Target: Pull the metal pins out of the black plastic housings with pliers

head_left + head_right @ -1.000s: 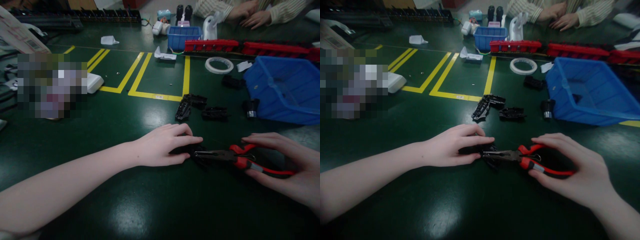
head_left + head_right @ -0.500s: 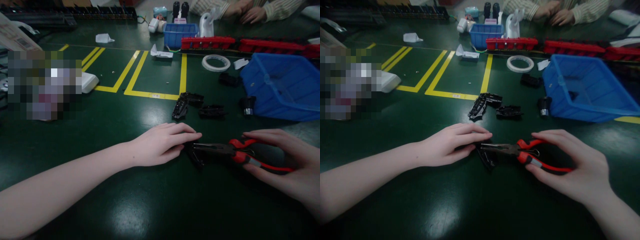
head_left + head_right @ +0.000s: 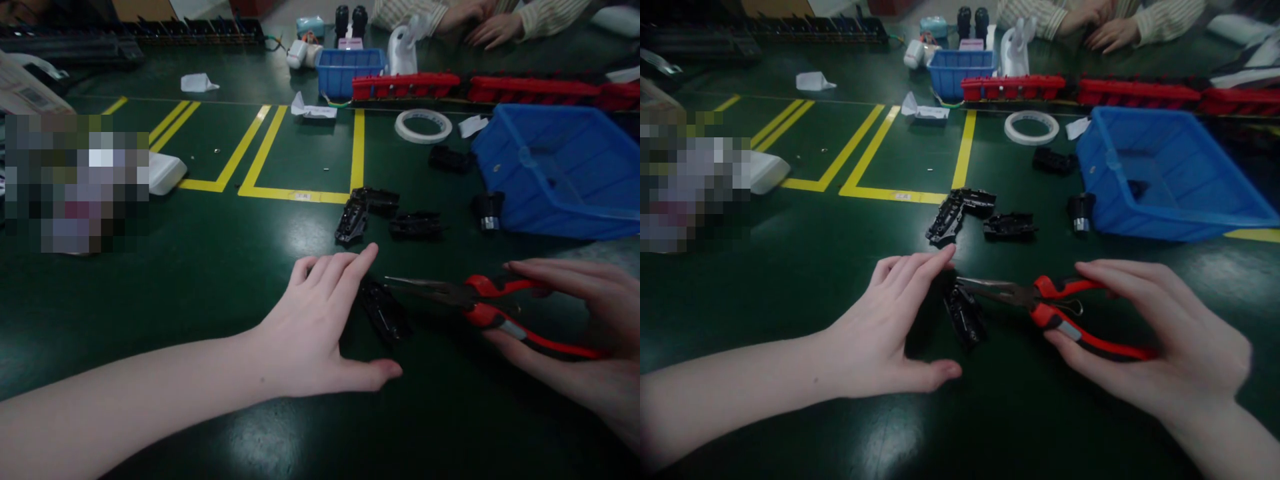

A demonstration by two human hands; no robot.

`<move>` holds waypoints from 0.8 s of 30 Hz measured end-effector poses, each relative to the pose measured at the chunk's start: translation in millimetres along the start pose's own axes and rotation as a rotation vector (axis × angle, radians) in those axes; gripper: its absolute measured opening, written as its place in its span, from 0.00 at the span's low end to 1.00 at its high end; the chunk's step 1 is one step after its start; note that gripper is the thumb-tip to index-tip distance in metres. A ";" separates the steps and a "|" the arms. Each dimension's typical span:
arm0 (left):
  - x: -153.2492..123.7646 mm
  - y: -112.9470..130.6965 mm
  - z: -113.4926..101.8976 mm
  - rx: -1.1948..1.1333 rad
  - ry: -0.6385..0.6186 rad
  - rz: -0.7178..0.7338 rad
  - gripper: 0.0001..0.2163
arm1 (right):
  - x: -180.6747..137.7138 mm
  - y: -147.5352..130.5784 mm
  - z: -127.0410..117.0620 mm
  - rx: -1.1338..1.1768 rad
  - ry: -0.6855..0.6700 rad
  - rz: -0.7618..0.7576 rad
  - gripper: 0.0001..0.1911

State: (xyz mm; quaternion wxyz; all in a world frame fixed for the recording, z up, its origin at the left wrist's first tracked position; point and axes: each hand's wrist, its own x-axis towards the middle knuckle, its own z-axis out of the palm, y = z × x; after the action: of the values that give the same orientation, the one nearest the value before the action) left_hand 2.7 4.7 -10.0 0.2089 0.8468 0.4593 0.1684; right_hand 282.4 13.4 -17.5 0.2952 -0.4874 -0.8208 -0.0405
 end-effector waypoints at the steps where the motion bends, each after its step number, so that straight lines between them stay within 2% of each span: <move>1: 0.3 1.0 3.1 0.017 0.002 -0.006 0.51 | -0.3 1.5 -0.3 -0.004 -0.002 -0.040 0.27; 4: 2.7 0.9 9.7 0.065 0.022 -0.018 0.55 | 0.3 4.5 -0.6 0.031 -0.017 -0.110 0.30; 9: 4.6 -0.7 6.9 0.088 0.019 0.035 0.43 | 2.1 4.8 -1.5 0.024 -0.072 -0.202 0.29; 12: 4.2 -0.7 3.8 0.077 0.010 0.042 0.39 | 1.5 3.6 -3.0 0.000 -0.072 -0.182 0.29; 18: 4.0 -1.2 4.4 0.061 0.019 0.038 0.45 | -0.6 3.3 -4.1 -0.033 -0.021 -0.146 0.30; 24: 10.4 -9.8 -3.5 0.067 -0.038 0.069 0.38 | 0.4 3.9 -3.9 0.005 -0.060 -0.192 0.32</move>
State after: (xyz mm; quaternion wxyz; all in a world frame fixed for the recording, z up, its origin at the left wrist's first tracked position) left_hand -0.5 19.0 -11.0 0.1831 0.8716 0.4313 0.1440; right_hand 287.2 14.4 -14.9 0.2667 -0.4064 -0.8724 -0.0519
